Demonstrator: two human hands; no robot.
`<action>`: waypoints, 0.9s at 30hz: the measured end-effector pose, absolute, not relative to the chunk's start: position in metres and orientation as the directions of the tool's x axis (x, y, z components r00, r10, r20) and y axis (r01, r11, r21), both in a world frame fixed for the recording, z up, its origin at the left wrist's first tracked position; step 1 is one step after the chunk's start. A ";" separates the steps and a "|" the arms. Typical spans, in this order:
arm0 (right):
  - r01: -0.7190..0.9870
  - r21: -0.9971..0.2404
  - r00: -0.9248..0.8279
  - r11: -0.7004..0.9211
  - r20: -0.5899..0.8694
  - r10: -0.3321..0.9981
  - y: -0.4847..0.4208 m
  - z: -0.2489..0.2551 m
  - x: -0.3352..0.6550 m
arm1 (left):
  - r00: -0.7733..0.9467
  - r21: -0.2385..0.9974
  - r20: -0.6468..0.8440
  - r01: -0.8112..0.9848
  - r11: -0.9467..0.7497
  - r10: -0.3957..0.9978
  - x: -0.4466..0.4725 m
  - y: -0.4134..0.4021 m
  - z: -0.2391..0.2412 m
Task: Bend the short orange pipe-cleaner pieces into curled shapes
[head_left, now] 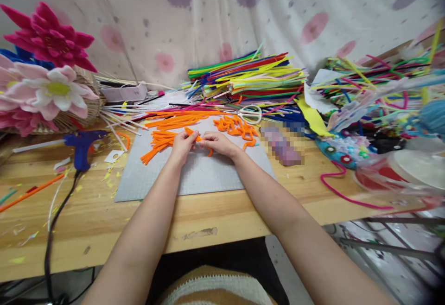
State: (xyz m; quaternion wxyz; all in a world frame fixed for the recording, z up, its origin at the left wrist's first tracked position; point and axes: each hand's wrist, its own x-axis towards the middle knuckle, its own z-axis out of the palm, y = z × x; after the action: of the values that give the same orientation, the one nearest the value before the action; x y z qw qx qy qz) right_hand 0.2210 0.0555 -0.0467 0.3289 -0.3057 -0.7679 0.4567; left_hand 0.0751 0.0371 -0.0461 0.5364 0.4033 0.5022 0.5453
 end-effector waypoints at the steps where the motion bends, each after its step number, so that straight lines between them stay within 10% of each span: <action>1: 0.171 -0.899 -0.594 0.404 0.233 0.770 0.055 -0.046 0.220 | -0.102 0.981 -0.096 -0.177 0.077 0.990 0.075 0.037 -0.046; 27: 0.356 -0.857 -0.272 0.372 0.286 0.919 0.056 -0.053 0.211 | -0.253 0.986 -0.038 -0.166 -0.005 0.967 0.090 0.032 -0.049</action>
State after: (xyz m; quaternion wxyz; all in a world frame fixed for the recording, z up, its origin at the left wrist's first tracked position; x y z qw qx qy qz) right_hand 0.2115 0.0565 -0.0525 0.4097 -0.4427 -0.7200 0.3431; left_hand 0.0897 0.0316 -0.0494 0.4752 0.3840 0.5214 0.5957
